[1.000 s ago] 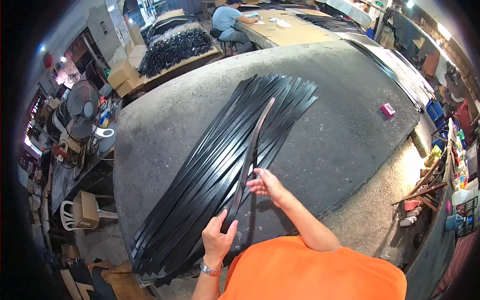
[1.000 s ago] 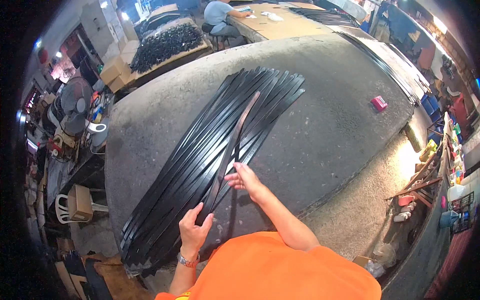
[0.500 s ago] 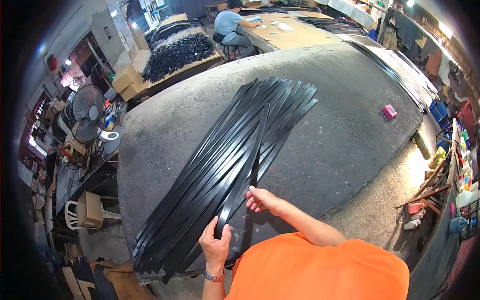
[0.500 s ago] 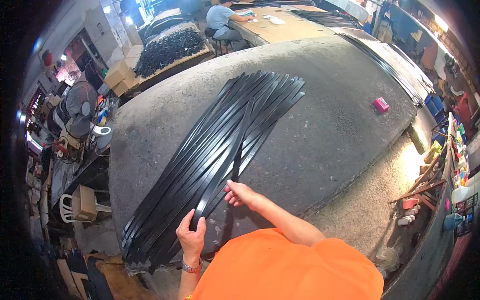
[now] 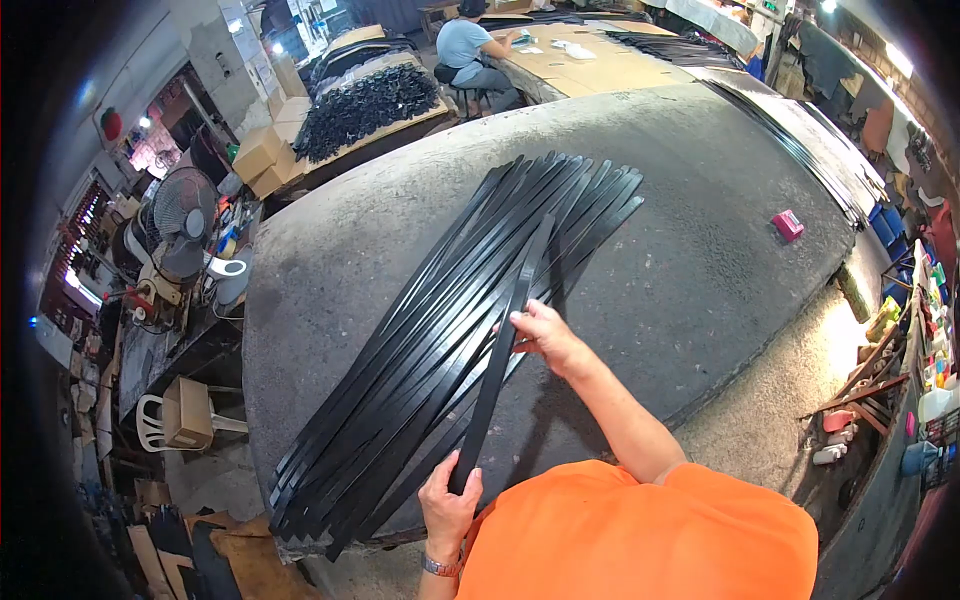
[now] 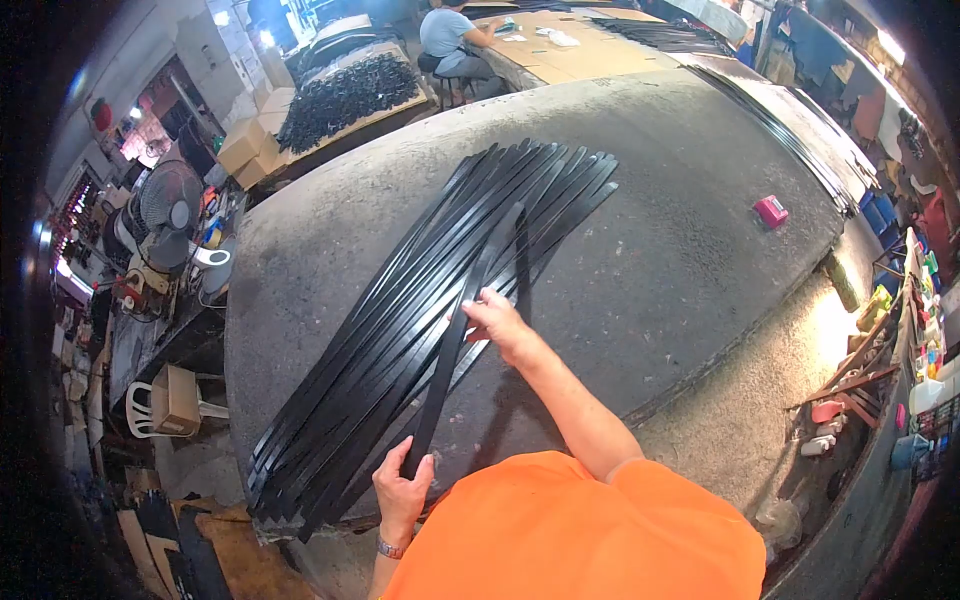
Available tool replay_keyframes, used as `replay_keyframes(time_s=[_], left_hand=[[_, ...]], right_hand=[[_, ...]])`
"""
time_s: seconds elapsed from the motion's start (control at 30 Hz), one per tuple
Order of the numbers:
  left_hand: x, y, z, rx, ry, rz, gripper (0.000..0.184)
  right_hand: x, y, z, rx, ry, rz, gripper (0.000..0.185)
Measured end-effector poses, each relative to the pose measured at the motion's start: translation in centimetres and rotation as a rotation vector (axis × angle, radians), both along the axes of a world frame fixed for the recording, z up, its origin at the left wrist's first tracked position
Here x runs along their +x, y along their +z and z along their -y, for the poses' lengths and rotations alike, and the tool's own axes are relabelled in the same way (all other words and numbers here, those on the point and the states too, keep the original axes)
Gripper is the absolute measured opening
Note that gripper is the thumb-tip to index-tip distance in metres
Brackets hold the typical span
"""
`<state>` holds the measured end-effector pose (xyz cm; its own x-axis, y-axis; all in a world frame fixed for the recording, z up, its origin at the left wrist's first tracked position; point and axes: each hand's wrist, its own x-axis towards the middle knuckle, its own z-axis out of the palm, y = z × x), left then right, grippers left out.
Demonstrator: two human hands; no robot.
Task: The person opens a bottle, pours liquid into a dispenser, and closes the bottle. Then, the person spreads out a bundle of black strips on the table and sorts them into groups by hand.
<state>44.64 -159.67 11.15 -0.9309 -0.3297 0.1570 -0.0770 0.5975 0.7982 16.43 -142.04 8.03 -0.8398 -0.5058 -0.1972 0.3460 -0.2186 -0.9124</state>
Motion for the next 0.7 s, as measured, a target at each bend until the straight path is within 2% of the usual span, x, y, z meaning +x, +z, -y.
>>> replay_keyframes(time_s=[0.27,0.4,0.7], left_hand=[[0.9,0.5,-0.6,-0.010,-0.022,-0.046,0.040],[1.5,0.2,-0.7,-0.006,-0.031,-0.015,0.041],[2.5,0.0,-1.2,-0.033,-0.041,0.041,0.042]], right_hand=[[-2.8,3.5,-4.1,-0.054,-0.147,-0.055,0.022],[-3.0,5.2,-5.8,-0.083,-0.255,-0.064,0.032],[-3.0,5.9,-7.7,-0.019,-0.280,-0.136,0.043]])
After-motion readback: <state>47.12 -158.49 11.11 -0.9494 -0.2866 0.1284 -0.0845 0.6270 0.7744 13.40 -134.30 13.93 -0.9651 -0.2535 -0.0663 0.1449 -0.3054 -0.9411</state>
